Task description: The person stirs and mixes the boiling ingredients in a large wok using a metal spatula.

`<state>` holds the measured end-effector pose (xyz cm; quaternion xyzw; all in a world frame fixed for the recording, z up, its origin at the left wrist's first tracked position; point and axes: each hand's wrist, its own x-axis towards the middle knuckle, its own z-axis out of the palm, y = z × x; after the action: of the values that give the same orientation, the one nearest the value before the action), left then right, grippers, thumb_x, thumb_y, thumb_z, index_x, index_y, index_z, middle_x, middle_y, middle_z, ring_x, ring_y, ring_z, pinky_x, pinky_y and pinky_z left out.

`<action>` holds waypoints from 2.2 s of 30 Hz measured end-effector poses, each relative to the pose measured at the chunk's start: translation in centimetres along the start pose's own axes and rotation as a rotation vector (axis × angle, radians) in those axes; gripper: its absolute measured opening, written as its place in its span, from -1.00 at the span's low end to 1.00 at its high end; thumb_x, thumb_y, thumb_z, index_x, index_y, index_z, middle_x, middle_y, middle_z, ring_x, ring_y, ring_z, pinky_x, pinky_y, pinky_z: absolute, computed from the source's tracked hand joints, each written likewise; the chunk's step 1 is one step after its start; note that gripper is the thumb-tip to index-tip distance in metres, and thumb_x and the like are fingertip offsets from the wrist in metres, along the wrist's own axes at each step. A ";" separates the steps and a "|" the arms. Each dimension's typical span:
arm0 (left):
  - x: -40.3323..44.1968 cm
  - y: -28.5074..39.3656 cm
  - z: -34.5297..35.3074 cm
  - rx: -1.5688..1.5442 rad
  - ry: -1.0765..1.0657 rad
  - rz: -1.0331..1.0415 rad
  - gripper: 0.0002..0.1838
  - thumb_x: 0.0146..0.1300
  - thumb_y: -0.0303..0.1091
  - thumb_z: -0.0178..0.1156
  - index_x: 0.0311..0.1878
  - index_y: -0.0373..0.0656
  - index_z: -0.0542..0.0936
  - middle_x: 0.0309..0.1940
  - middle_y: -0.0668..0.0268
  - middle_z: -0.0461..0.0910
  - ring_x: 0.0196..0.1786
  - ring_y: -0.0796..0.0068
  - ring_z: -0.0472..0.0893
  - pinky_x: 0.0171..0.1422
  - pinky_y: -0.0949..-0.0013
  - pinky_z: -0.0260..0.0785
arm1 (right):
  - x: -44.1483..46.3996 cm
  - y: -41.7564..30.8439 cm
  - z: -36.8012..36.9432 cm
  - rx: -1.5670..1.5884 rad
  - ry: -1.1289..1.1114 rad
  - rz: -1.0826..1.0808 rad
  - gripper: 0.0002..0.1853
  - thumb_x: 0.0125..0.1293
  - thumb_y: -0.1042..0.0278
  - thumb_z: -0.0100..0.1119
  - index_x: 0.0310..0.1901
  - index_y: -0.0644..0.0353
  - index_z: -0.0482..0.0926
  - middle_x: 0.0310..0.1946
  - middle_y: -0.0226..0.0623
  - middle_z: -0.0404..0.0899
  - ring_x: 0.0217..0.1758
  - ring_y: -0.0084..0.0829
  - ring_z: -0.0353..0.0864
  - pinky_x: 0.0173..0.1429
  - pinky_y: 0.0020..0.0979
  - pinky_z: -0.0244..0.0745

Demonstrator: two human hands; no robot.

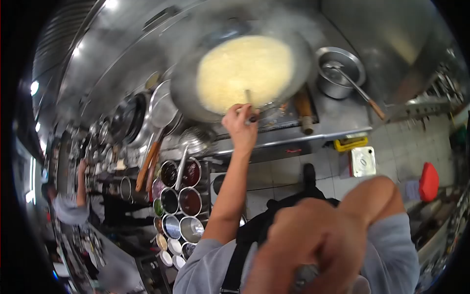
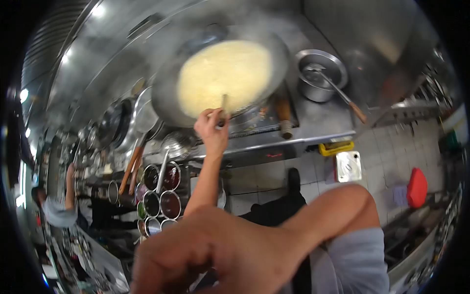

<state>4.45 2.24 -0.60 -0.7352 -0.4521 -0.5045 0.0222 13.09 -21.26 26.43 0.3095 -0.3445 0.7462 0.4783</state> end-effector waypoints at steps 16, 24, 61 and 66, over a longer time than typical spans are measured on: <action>-0.2 -0.4 1.6 -0.130 -0.011 -0.063 -0.63 0.20 -0.29 0.65 0.08 0.04 0.83 0.00 0.30 0.71 0.02 0.22 0.69 0.31 0.01 0.32 | -6.5 -3.6 -0.3 -0.265 -0.387 -0.228 -0.67 0.53 0.52 0.37 0.19 0.57 0.63 -0.03 0.26 0.71 -0.31 -0.13 0.76 -0.28 -0.16 0.74; -0.3 0.8 1.6 0.101 0.009 0.014 -0.65 0.32 -0.24 0.60 0.15 0.06 0.83 0.10 0.34 0.67 0.08 0.27 0.64 0.43 0.06 0.23 | -9.6 -7.7 -1.6 -0.385 -0.193 -0.326 -0.62 0.57 0.45 0.39 0.23 0.55 0.56 -0.09 0.30 0.73 -0.32 -0.11 0.76 -0.15 -0.17 0.75; 0.7 0.8 1.3 0.093 -0.028 -0.004 -0.62 0.23 -0.23 0.64 0.12 0.10 0.83 0.08 0.35 0.68 0.12 0.27 0.60 0.40 0.08 0.21 | -5.4 -11.6 1.0 -1.093 0.415 -0.188 -0.73 0.46 0.25 0.44 -0.21 0.34 0.69 -0.37 -0.15 0.60 -0.32 -0.16 0.63 -0.25 -0.18 0.50; 0.4 1.2 1.7 0.108 -0.034 -0.029 -0.60 0.22 -0.29 0.65 0.13 0.08 0.83 0.10 0.32 0.68 0.21 0.21 0.62 0.45 0.04 0.23 | -6.4 -14.5 -3.3 -0.539 0.000 0.019 -0.78 0.56 0.35 0.30 -0.17 0.38 0.61 -0.31 -0.02 0.56 -0.24 0.04 0.61 -0.14 -0.01 0.54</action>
<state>6.50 2.60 -0.61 -0.7348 -0.4896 -0.4671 0.0466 28.29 -17.35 22.63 0.1676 -0.5337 0.6321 0.5362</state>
